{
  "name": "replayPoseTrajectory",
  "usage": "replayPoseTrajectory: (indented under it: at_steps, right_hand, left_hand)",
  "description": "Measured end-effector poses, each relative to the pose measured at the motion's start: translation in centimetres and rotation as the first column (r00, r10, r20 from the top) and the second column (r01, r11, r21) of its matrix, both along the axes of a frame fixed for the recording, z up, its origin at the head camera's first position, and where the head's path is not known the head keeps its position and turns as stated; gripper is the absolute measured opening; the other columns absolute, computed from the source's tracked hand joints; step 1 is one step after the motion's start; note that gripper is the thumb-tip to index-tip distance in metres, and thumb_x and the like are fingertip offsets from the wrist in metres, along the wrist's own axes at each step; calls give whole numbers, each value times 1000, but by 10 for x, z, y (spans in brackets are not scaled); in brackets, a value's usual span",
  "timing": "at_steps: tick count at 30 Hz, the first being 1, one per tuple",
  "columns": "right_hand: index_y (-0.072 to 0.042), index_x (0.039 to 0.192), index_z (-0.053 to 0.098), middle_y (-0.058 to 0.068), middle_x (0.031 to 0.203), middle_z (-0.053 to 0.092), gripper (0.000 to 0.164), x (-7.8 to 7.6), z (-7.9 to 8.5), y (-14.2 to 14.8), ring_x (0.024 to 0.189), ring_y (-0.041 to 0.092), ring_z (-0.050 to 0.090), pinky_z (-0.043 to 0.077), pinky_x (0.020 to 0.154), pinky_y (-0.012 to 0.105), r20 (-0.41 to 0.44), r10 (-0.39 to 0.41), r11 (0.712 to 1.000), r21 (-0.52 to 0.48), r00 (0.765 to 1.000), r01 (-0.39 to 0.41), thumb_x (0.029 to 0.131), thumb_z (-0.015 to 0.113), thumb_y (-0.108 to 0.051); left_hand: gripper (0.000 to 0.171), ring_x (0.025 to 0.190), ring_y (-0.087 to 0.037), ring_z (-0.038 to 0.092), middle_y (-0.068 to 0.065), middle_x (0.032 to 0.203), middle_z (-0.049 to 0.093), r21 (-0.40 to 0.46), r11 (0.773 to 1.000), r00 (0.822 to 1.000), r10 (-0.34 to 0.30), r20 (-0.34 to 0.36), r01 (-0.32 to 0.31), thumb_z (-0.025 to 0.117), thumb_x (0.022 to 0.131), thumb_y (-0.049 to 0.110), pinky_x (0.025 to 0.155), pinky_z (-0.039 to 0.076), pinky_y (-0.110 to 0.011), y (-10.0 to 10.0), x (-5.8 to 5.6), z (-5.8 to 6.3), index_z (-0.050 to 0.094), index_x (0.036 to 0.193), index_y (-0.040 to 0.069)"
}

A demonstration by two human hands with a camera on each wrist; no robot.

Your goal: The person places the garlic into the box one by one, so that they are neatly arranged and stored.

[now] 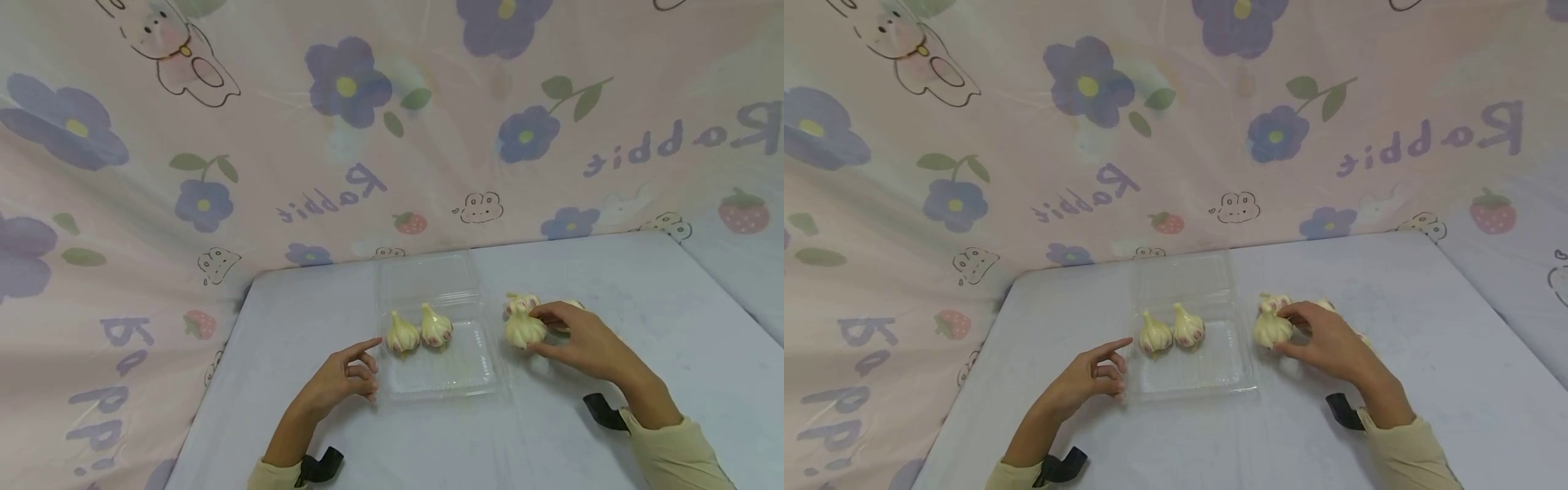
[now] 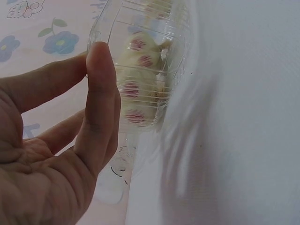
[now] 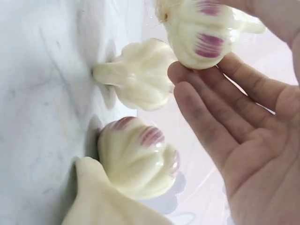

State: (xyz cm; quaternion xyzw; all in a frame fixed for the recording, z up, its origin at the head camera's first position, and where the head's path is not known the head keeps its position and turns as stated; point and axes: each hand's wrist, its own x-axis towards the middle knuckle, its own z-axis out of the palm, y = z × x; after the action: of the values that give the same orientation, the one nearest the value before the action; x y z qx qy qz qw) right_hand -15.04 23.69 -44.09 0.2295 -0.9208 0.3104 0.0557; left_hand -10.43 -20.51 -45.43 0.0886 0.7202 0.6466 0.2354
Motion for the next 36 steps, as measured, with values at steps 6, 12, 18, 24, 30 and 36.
replayPoseTrajectory:
  at_steps: [6,12,18,24,30,36]
  right_hand:
    - [-13,123,64,5,120,65,51,3,5,0,107,26,65,56,89,42,16,-19,1000,-5,1000,19,83,80,-40]
    - [-14,124,64,4,121,65,51,5,11,-3,107,24,64,56,90,41,30,-11,1000,-18,999,12,84,79,-41]
    - [-13,126,63,6,122,66,52,9,16,-3,107,25,66,56,90,46,19,-15,1000,-5,1000,15,85,78,-40]
    - [-16,125,64,2,120,68,49,13,22,-2,101,20,67,58,87,41,-63,-21,1000,-17,998,20,83,81,-36]
    - [-18,123,65,1,119,68,48,17,28,-1,99,19,68,58,85,35,-105,-42,999,-33,994,39,81,83,-33]
    - [-19,124,64,-1,118,68,49,17,30,1,98,13,67,55,85,22,-123,-59,998,-33,991,55,81,83,-34]
  left_hand:
    - [83,82,-10,64,-8,111,49,-1,1000,1000,4,4,-4,73,85,-1,76,62,-33,-1,0,-2,32,156,11]
    - [82,82,-12,64,-8,111,49,-1,1000,1000,15,11,-15,72,86,-2,75,62,-34,-2,1,-1,33,156,13]
    - [79,82,-13,64,-8,111,49,-13,1000,1000,23,10,-23,70,87,-2,74,62,-34,0,1,2,34,155,12]
    - [78,81,-15,66,-11,111,50,-18,999,999,37,0,-37,72,88,0,74,63,-35,1,1,3,34,155,9]
    - [79,80,-14,67,-12,110,50,-7,999,999,40,-2,-40,72,87,-2,75,62,-33,0,1,3,33,155,7]
    - [85,81,-14,66,-13,112,49,3,999,999,51,15,-51,74,85,-2,77,63,-36,-1,1,3,30,156,10]
